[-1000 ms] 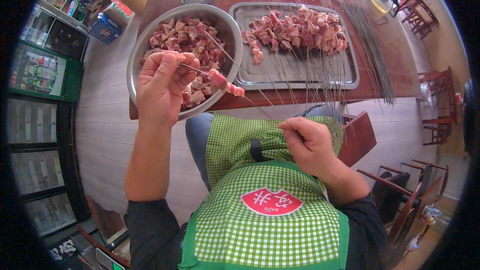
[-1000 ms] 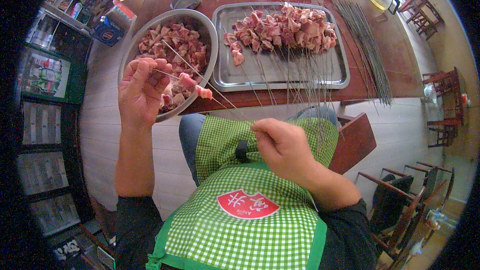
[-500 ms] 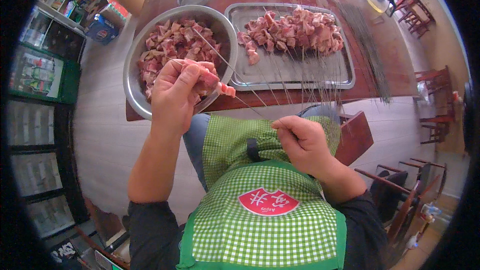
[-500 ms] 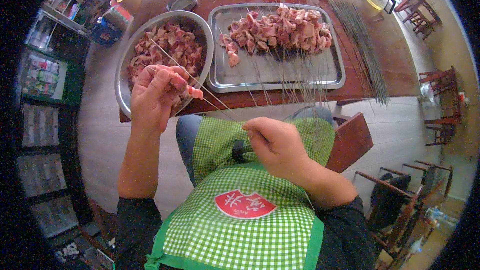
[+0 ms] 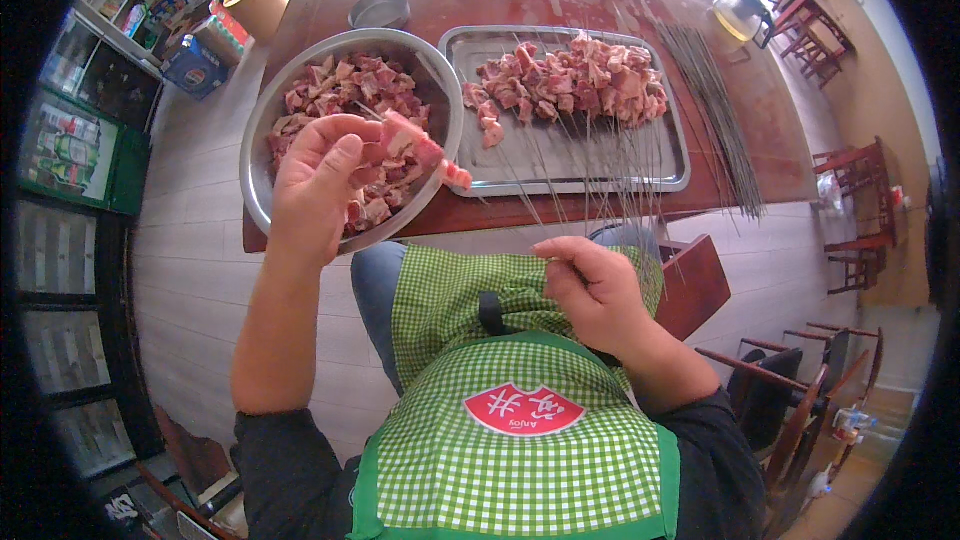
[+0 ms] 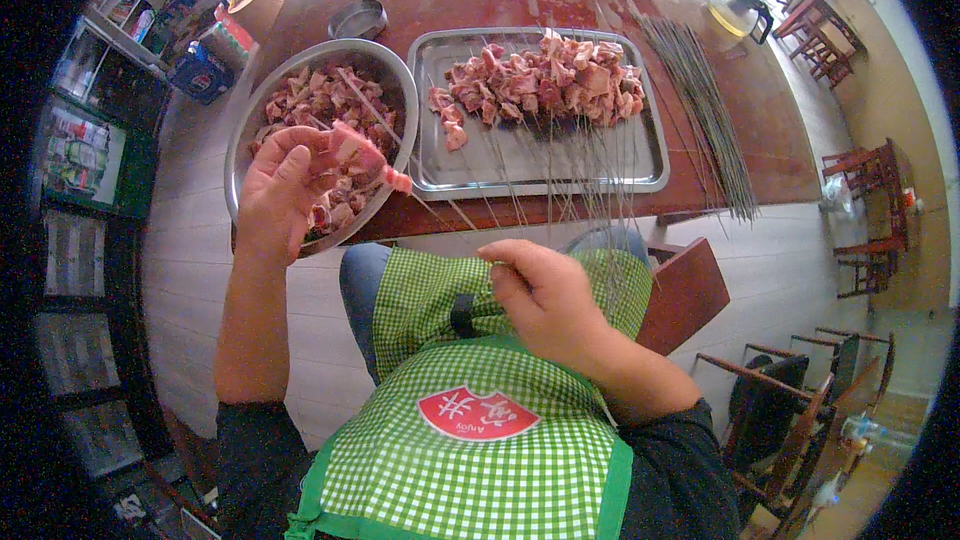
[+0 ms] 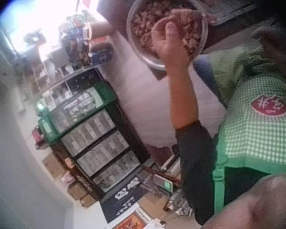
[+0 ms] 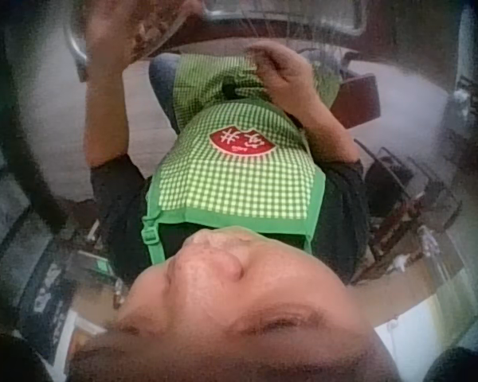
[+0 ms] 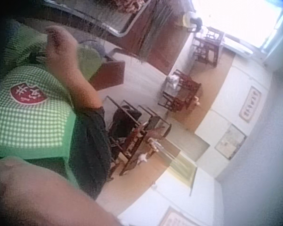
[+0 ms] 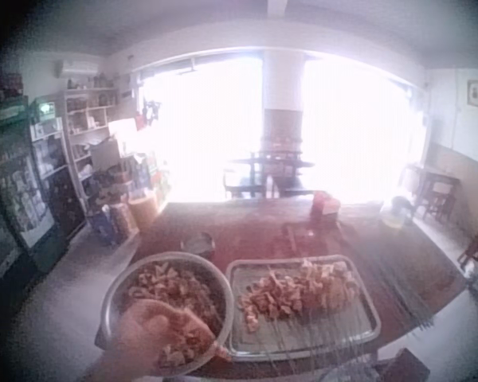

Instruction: The person threads pieces of raw meat from a metal bowl onto thin metal skewers, then places the completed skewers onto a metal tray. The process is repeated continuously throughout the clip.

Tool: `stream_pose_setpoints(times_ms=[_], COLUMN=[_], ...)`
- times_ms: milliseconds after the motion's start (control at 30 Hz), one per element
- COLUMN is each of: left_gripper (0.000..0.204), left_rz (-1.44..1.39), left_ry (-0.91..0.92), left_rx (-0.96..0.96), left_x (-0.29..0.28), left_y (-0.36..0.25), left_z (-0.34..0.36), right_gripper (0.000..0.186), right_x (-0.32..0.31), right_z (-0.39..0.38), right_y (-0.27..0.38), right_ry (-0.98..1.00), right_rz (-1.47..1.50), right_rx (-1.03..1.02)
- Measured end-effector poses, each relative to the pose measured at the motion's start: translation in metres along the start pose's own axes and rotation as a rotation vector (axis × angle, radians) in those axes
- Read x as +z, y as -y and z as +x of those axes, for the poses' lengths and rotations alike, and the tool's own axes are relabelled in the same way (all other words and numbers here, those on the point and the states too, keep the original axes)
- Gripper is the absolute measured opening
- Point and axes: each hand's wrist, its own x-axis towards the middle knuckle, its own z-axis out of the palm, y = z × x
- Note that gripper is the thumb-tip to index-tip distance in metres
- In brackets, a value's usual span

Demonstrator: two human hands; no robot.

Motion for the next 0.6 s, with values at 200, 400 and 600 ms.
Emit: stream_pose_setpoints(times_ms=[200,400,600], left_gripper=[0.02,0.02,0.019], left_rz=[0.003,0.028,0.129], left_ry=[-0.094,-0.096,-0.181], left_rx=[0.025,0.023,0.084], left_x=[-0.025,-0.032,-0.056], left_y=[-0.007,-0.006,-0.023], left_z=[0.002,0.001,0.005], right_gripper=[0.03,0.027,0.024], right_x=[-0.022,-0.024,-0.078], right_z=[0.015,0.051,0.017], right_y=[-0.003,-0.014,-0.004], right_ry=[-0.179,-0.22,-0.418], right_rz=[0.024,-0.277,-0.328], right_rx=[0.04,-0.035,-0.113])
